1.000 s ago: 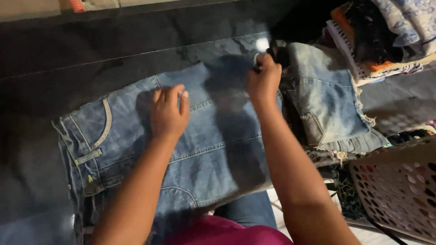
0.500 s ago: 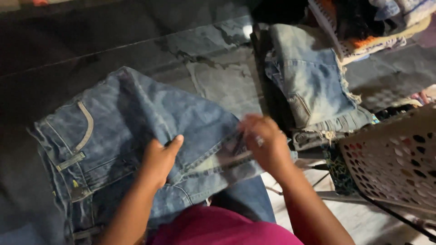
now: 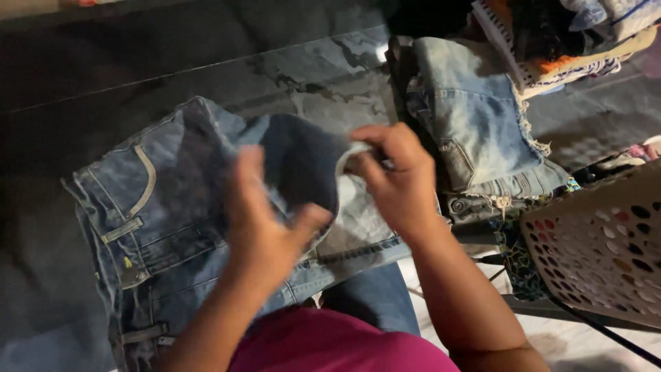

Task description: The person folds a pair of light blue denim shorts and a pair of blue jeans on a dark countertop. They then fold a black and white checkered garment. The folded items are placed into a pile on the counter.

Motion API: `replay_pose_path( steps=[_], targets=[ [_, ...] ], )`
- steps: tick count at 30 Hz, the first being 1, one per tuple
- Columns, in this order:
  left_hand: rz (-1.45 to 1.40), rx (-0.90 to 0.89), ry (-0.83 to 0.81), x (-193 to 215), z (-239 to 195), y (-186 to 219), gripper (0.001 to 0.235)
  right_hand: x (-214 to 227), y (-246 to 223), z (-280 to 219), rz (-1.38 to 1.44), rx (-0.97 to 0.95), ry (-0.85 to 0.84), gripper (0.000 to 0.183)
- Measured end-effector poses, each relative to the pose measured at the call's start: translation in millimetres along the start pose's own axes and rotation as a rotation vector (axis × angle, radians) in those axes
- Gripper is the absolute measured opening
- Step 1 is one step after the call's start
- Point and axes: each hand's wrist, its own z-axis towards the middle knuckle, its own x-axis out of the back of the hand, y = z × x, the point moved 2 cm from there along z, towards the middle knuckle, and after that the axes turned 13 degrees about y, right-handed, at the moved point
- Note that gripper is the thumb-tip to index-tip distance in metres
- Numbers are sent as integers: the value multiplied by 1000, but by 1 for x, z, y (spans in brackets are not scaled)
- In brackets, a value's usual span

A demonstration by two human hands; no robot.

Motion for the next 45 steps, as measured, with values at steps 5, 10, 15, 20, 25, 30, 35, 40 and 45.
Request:
replay_pose_path(
  steps=[5, 10, 15, 20, 25, 30, 35, 40, 45],
  targets=[
    [422, -216, -57, -33, 1, -13, 110, -7, -24, -9, 29, 239, 9, 30],
    [711, -341, 16, 21, 57, 14, 52, 11, 6, -11, -217, 406, 238, 33],
    [583, 6, -282, 53, 123, 70, 45, 13, 9, -12, -54, 181, 61, 16],
    [-585, 365, -393, -4, 167, 72, 24, 26, 20, 2, 223, 58, -57, 51],
    [-835, 174, -125, -41, 174, 30, 55, 42, 71, 27, 251, -251, 332, 47],
    [-38, -199, 287, -44, 96, -43, 62, 43, 63, 7, -23, -150, 202, 20],
    [489, -341, -53, -62, 14, -91, 61, 2, 117, -41, -355, -166, -98, 39],
    [732, -131, -442, -45, -18, -90, 63, 7, 113, -22, -589, -235, -364, 28],
    [728, -339, -276, -36, -42, -95, 58, -13, 132, 21, -403, -304, -35, 25]
  ],
)
